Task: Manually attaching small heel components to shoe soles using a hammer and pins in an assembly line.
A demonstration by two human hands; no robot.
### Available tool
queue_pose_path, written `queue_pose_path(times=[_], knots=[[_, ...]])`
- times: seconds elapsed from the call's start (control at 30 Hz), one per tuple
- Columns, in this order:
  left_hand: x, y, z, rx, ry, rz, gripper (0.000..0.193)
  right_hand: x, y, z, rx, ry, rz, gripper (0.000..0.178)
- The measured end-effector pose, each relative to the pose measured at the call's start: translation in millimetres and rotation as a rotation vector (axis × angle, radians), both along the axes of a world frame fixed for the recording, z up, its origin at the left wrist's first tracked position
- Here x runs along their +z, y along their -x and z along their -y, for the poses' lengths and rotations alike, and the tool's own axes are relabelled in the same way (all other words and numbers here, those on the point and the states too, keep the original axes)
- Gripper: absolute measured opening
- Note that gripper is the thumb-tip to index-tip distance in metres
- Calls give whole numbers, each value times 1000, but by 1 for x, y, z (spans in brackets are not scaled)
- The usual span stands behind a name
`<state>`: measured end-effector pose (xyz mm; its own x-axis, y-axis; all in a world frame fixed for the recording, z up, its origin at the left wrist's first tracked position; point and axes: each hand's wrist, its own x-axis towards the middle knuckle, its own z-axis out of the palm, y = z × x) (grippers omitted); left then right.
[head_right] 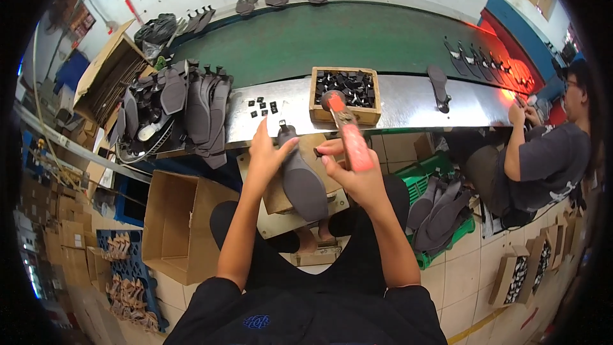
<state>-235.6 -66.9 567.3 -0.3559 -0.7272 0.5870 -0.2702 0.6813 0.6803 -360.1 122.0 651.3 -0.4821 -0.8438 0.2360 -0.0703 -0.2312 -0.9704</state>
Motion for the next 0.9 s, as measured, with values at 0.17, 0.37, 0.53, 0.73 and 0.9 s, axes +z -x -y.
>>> queue_pose_path(times=[0.17, 0.37, 0.53, 0.73, 0.9], knots=[[2, 3, 30, -234, -375, 229, 34, -5, 11, 39, 36, -189, -46, 23], [4, -27, -20, -271, -30, 173, 29, -25, 11, 64, 110, -94, -137, 24], [-5, -33, -22, -311, -95, 227, 27, -29, 9, 62, 204, -275, -268, 26], [-14, -34, -24, -303, -91, 200, 28, -35, 14, 61, 169, -275, -347, 26], [-9, -33, -26, -320, -106, 138, 26, -24, 12, 63, 214, -205, -548, 20]])
